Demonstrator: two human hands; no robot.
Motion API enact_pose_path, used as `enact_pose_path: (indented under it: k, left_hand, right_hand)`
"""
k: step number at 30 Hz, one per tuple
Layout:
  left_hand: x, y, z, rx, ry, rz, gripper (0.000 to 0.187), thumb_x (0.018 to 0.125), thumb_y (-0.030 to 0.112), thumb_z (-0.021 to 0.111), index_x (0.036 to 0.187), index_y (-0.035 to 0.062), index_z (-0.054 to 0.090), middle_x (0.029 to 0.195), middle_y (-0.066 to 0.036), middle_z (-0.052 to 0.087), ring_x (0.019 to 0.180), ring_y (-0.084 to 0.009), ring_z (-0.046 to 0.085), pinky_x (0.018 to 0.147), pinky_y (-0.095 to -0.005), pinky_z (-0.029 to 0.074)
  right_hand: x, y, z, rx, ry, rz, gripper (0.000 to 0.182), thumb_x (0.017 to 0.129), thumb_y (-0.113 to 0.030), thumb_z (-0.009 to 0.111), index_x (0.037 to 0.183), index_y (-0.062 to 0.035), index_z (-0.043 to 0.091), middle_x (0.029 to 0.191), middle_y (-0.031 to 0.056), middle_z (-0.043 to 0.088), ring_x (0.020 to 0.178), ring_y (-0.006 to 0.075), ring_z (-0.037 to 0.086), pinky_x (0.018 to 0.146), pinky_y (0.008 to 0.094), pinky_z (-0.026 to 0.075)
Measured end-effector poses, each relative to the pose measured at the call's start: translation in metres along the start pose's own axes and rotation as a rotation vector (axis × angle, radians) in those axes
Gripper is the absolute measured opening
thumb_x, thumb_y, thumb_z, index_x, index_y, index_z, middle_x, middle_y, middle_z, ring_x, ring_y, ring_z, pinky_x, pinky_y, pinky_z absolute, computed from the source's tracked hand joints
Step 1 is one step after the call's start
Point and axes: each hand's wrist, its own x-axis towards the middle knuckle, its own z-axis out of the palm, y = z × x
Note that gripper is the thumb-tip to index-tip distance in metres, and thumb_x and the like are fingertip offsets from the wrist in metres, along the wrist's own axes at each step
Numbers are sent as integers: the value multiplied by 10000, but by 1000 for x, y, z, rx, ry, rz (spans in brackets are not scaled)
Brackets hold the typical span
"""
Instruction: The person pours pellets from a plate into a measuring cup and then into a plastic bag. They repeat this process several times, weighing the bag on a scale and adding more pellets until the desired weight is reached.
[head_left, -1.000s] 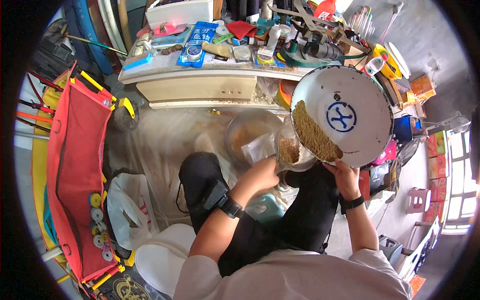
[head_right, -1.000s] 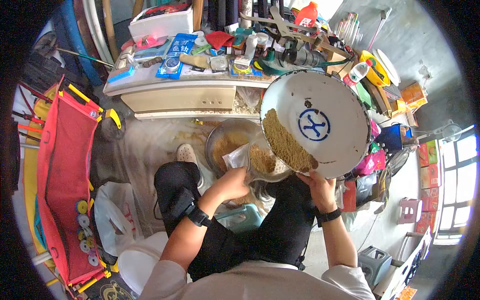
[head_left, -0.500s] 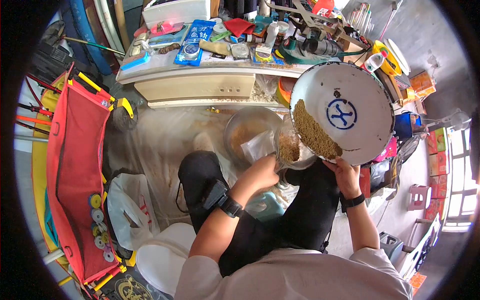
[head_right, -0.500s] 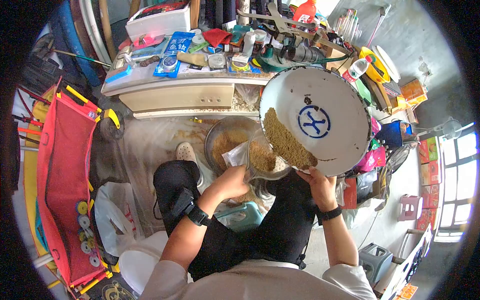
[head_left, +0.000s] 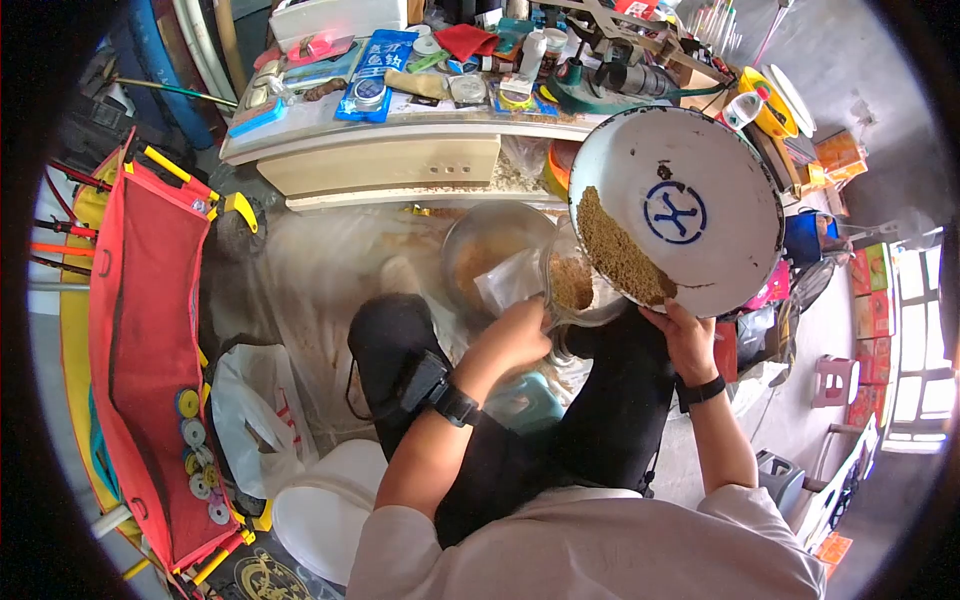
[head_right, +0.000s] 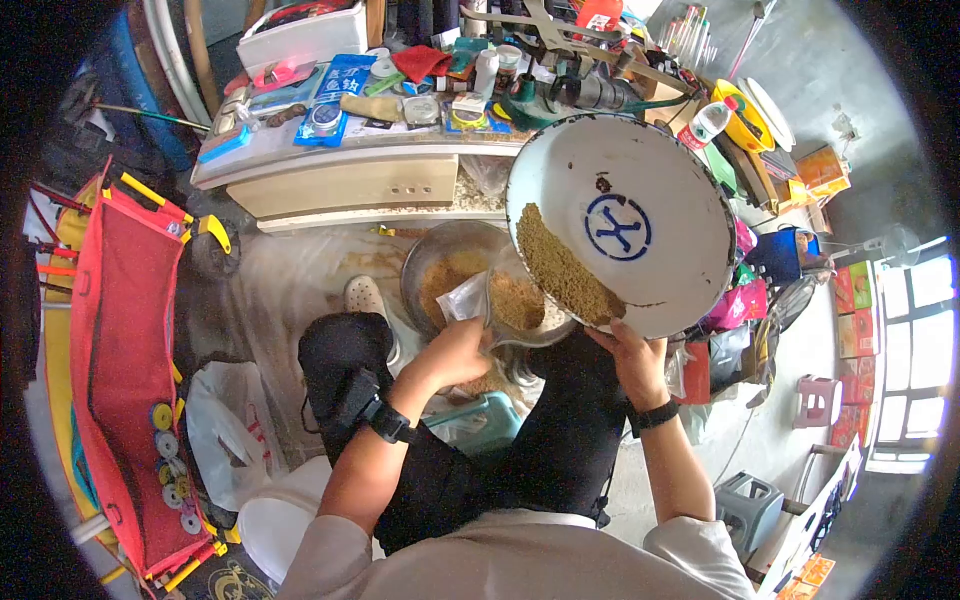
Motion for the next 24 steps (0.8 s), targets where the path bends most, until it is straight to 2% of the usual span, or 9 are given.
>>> enact_pose_path:
  k: [6, 8, 18, 21, 24]
  left_hand:
    - [1, -7, 2, 26, -1, -3, 306, 699, 66, 572, 960, -90, 542, 938, -317, 597, 970, -452, 568, 809, -470, 454]
    - [-1, 0, -2, 45, -27, -10, 301, 698, 55, 563, 962, -87, 541, 941, -317, 597, 977, -450, 567, 816, -467, 456]
    - [0, -1, -2, 47, -55, -59, 298, 705, 58, 568, 965, -85, 538, 941, -312, 599, 975, -444, 573, 804, -461, 460]
    - [3, -10, 4, 12, 5, 30, 277, 706, 57, 569, 944, -80, 535, 923, -307, 602, 955, -446, 579, 791, -463, 460]
    - [0, -4, 0, 39, -41, -26, 260, 704, 56, 569, 924, -78, 530, 902, -303, 602, 937, -452, 578, 778, -468, 458]
  right_hand:
    - [-1, -4, 10, 2, -19, -28, 360, 867, 89, 456, 1217, 13, 433, 1196, 151, 513, 1090, 305, 566, 872, 492, 548]
    - [1, 0, 2, -16, -10, 12, 380, 873, 91, 443, 1240, -5, 427, 1218, 131, 506, 1129, 301, 541, 895, 517, 524]
    - [0, 3, 2, -2, -37, -13, 351, 874, 92, 441, 1213, 3, 446, 1198, 128, 515, 1099, 300, 562, 895, 519, 525]
    - [-1, -2, 9, 0, -10, -8, 344, 876, 96, 438, 1206, 2, 449, 1191, 126, 518, 1101, 301, 561, 895, 521, 526]
    - [-4, 0, 10, 8, -8, -19, 340, 879, 89, 450, 1212, 28, 426, 1192, 156, 508, 1080, 306, 570, 880, 489, 545]
